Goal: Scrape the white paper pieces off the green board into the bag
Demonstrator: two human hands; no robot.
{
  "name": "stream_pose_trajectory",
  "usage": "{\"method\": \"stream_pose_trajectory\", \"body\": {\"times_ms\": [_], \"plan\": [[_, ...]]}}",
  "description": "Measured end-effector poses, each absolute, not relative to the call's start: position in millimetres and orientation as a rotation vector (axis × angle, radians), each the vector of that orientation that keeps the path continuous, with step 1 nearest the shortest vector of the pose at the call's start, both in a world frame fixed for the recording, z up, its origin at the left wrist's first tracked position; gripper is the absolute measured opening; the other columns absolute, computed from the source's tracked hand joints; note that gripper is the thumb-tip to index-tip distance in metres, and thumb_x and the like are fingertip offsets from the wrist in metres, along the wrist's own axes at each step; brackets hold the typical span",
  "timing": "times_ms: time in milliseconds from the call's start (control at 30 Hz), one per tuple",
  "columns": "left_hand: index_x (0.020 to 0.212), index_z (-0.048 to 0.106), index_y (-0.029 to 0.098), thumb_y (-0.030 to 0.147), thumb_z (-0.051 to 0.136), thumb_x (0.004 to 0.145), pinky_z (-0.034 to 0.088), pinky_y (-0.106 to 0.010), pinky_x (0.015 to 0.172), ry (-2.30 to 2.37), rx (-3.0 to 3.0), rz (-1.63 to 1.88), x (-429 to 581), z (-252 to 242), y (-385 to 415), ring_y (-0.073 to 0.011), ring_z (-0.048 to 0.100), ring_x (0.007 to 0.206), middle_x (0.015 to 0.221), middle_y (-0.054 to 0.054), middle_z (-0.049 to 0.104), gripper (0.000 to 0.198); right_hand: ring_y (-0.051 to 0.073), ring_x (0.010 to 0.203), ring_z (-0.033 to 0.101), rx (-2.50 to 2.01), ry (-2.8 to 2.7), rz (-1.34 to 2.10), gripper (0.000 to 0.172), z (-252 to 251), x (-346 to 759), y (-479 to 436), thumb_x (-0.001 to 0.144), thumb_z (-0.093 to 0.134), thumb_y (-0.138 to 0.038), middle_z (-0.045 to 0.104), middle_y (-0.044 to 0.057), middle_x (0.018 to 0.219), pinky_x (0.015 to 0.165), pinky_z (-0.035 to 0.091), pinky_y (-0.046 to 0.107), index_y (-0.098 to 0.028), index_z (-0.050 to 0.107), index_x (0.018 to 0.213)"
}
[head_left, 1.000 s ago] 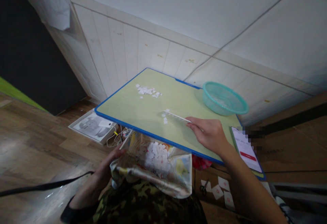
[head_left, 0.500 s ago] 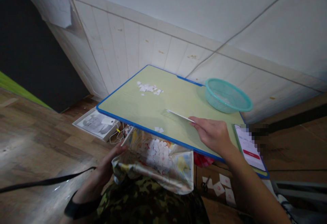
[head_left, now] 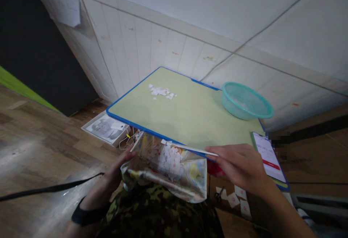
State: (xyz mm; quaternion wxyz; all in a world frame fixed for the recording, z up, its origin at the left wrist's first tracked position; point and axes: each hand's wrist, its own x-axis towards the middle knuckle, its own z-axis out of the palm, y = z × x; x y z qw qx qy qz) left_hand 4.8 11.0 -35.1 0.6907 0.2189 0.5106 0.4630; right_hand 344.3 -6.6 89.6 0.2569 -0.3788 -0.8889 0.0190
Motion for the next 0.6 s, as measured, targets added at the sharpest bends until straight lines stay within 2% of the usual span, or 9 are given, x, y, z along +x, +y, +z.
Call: {"method": "stream_pose_trajectory", "body": {"times_ms": [100,200,267,367,500,600], "plan": [[0.075,0.078,0.020,0.034,0.076,0.069,0.057,-0.031,0.064,1.139,0.491,1.011,4,-36,11,-0.0255,0.074,0.065,0.066,-0.001,0.080,0.015,0.015,0.079,0.075,-1.088,-2.362,-0.015,0.031,93,342,-6,0.088,0.062,-0.012,0.078,-0.002,0.097,0.066,0.058,0.023,-0.030,0.064,0.114],[0.106,0.076,0.021,0.032,0.075,0.070,0.059,-0.034,0.072,1.135,0.486,1.009,5,-35,11,-0.0298,0.077,0.079,0.083,-0.003,0.083,0.038,0.017,0.071,0.075,-1.199,-2.249,-0.155,0.020,99,342,10,0.089,0.064,-0.021,0.079,-0.001,0.092,0.062,0.056,0.025,-0.030,0.069,0.106],[0.122,0.071,0.022,0.031,0.075,0.070,0.059,-0.036,0.075,1.121,0.461,1.034,7,-34,11,-0.0323,0.077,0.087,0.093,-0.003,0.084,0.053,0.018,0.068,0.074,-1.294,-2.174,-0.237,0.020,105,344,34,0.089,0.064,-0.027,0.079,0.002,0.094,0.059,0.054,0.027,-0.027,0.070,0.108],[0.131,0.065,0.021,0.032,0.072,0.072,0.060,-0.037,0.070,1.105,0.416,1.019,8,-34,12,-0.0338,0.077,0.084,0.089,-0.005,0.084,0.061,0.020,0.073,0.074,-1.371,-2.132,-0.291,0.026,115,348,89,0.088,0.064,-0.029,0.078,0.005,0.100,0.063,0.053,0.028,-0.023,0.071,0.113],[0.137,0.060,0.021,0.035,0.071,0.074,0.059,-0.040,0.062,1.168,0.396,0.938,4,-36,15,-0.0350,0.078,0.071,0.080,-0.006,0.084,0.066,0.018,0.066,0.070,-1.406,-2.186,-0.231,0.021,117,346,164,0.089,0.061,-0.031,0.078,0.004,0.089,0.060,0.047,0.027,-0.022,0.076,0.100],[0.136,0.061,0.023,0.036,0.075,0.070,0.060,-0.041,0.064,1.186,0.385,0.928,2,-38,18,-0.0374,0.078,0.080,0.094,-0.008,0.084,0.068,0.016,0.066,0.068,-1.383,-2.215,-0.116,0.021,108,342,197,0.089,0.060,-0.030,0.078,0.003,0.086,0.061,0.045,0.025,-0.022,0.077,0.100]]}}
